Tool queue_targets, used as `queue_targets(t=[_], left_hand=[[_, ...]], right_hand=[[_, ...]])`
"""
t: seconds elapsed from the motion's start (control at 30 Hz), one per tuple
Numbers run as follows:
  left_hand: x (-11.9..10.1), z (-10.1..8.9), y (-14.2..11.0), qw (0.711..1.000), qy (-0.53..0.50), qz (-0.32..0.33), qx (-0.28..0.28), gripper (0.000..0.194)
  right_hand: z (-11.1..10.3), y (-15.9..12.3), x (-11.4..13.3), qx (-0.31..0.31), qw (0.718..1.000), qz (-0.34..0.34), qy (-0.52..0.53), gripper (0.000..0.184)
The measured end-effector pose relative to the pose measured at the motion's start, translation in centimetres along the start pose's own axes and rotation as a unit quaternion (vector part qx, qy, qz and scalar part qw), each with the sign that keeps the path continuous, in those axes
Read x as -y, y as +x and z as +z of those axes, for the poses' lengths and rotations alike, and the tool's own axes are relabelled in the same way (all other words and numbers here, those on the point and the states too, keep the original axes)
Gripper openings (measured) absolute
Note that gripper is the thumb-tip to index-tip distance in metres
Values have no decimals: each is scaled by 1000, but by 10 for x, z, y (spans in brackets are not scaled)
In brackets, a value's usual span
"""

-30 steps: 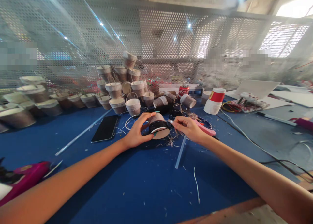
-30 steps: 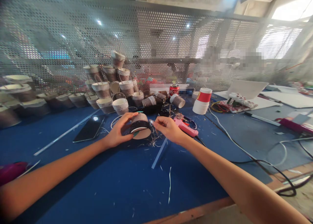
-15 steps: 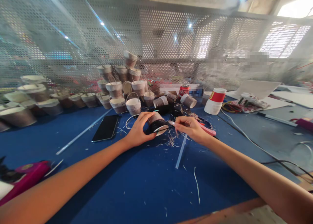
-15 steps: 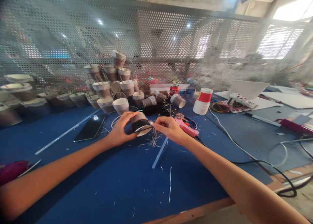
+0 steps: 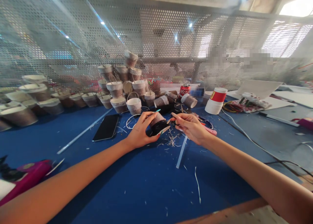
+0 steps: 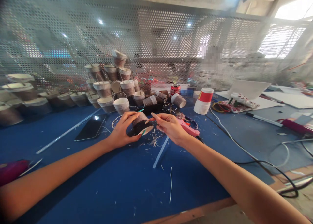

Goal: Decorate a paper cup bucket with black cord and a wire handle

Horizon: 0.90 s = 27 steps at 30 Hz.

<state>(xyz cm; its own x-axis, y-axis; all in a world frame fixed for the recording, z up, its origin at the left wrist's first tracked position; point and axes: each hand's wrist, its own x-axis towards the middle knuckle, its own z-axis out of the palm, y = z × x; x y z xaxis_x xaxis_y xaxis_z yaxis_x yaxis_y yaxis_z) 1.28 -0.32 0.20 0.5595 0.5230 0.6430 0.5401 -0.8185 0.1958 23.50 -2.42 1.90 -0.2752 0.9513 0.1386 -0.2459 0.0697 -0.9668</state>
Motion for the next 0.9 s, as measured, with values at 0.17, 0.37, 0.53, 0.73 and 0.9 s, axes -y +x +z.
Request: queue_targets(t=[0.17,0.37,0.53,0.73,0.9], left_hand=[[1,0,0,1000,-6,-4,-4,66],[0,0,-1,1000,-9,-1,-16,63],[1,0,-1,1000,-13,-4,-12,64],[0,-3,1,1000,-14,-4,-9,63],[-1,-4,1,1000,-20,-12,-3,65]], right_hand=[[-2,4,1,-8,1000,7,27,26],[-5,6,-2,-9,998,18,52,26],[-8,9,-6,-36,996,57,65,23],[-8,8,-5,-38,994,69,75,18],[-8,9,-6,-35,996,61,48,22]])
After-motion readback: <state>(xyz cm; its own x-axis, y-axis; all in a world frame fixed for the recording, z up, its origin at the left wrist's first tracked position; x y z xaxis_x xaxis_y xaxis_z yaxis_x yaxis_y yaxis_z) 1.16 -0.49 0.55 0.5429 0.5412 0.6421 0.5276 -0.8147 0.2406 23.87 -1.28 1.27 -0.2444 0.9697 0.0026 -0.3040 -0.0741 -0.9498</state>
